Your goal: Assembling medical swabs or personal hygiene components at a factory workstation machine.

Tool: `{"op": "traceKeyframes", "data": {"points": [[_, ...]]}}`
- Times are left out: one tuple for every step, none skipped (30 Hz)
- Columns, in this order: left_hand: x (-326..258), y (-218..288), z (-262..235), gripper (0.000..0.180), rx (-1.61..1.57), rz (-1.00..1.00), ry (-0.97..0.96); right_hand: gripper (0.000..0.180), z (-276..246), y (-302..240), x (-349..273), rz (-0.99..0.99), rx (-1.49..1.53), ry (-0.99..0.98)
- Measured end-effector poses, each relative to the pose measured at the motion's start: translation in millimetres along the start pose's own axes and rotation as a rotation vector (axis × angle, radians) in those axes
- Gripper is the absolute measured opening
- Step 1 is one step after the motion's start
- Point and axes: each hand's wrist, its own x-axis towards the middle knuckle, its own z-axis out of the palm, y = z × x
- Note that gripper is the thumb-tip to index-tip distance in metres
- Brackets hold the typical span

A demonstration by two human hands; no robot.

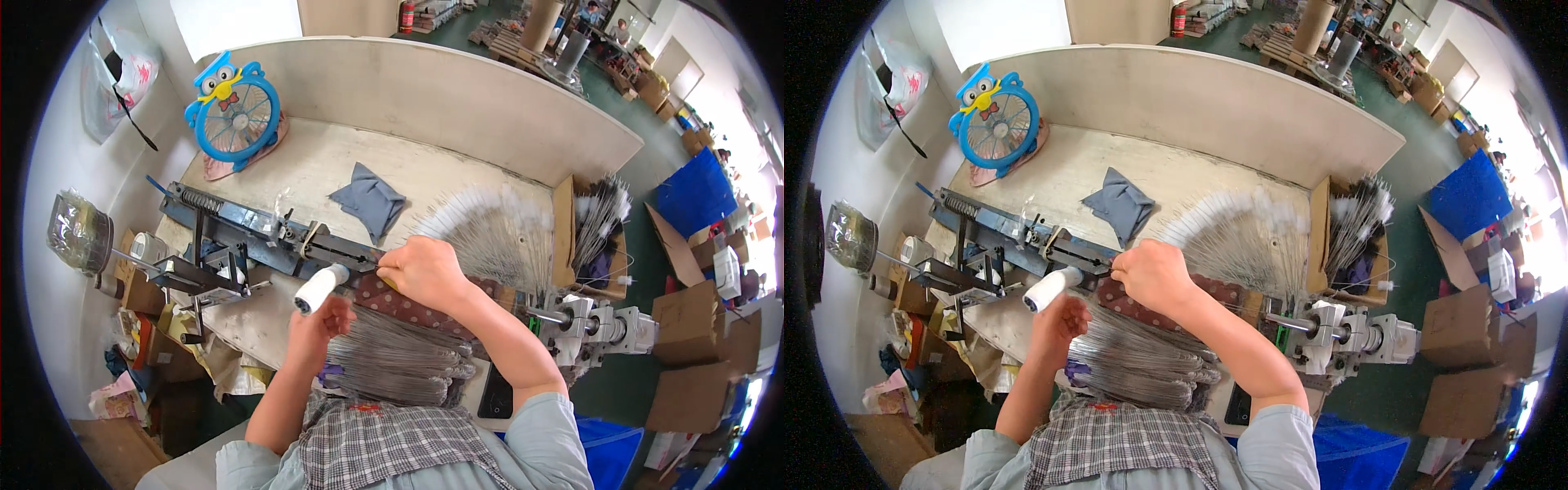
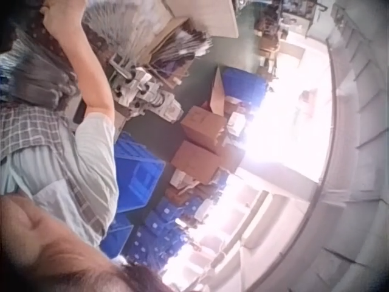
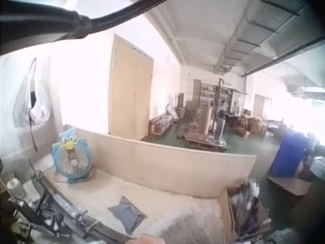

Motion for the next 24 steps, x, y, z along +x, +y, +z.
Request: {"op": "traceKeyframes", "data": {"points": [[2,5,2,0.041,-0.110,-0.098,0.070,0.017,0,-2,2,0.032,-0.019,-0.025],[5,10,5,0.051,-0.232,-0.118,0.019,0.017,0,-4,3,0.027,-0.027,-0.030],[6,12,11,0.051,-0.264,-0.117,-0.040,0.017,0,-6,4,0.041,-0.017,-0.031],[8,11,17,0.050,-0.299,-0.126,-0.058,0.017,0,-7,4,0.076,-0.010,-0.045],[12,9,24,0.049,-0.346,-0.148,-0.060,0.017,-1,-9,4,0.062,-0.015,-0.043],[15,6,27,0.046,-0.354,-0.199,-0.129,0.017,-1,-10,5,0.087,-0.025,-0.049],[19,0,33,0.045,-0.045,-0.074,-0.061,0.017,-1,-11,5,0.117,-0.029,-0.051],[24,-2,30,0.046,0.473,0.030,-0.042,0.018,-1,-12,5,0.132,-0.069,-0.037],[28,-6,29,0.048,1.022,0.093,0.001,0.018,-1,-13,5,0.124,-0.073,-0.040],[32,-8,25,0.053,1.007,0.051,0.076,0.017,0,-13,5,0.124,-0.073,-0.060],[35,-11,22,0.053,0.983,0.081,0.037,0.017,0,-13,6,0.135,-0.075,-0.061],[37,-14,19,0.052,1.021,0.137,0.055,0.017,0,-13,5,0.126,-0.064,-0.062],[37,-17,15,0.051,1.059,0.166,0.060,0.017,1,-12,4,0.120,-0.072,-0.053],[39,-18,13,0.051,1.066,0.195,0.090,0.017,0,-11,4,0.106,-0.085,-0.031],[38,-20,12,0.052,0.992,0.155,0.066,0.017,1,-9,3,0.099,-0.077,-0.020],[37,-21,12,0.053,0.892,0.121,0.004,0.016,1,-7,2,0.095,-0.046,-0.012],[36,-21,14,0.053,0.931,0.119,0.047,0.016,1,-6,0,0.091,-0.015,-0.005],[35,-22,17,0.047,0.859,0.085,0.046,0.016,0,-4,-2,0.084,-0.007,0.004],[34,-22,20,0.041,0.792,0.063,0.066,0.016,0,-2,-4,0.106,0.055,0.020],[32,-22,25,0.041,0.798,0.068,0.052,0.016,-1,-2,-6,0.139,0.113,0.040],[30,-22,30,0.043,0.703,0.095,0.031,0.016,-1,-1,-6,0.117,0.124,0.054],[29,-21,35,0.046,0.628,0.044,0.044,0.016,1,-2,-5,0.116,0.121,0.052],[27,-20,40,0.046,0.622,0.134,0.004,0.016,2,-3,-3,0.149,0.110,0.030],[24,-18,44,0.042,0.250,0.017,-0.024,0.016,3,-4,-3,0.138,0.096,0.051]]}}
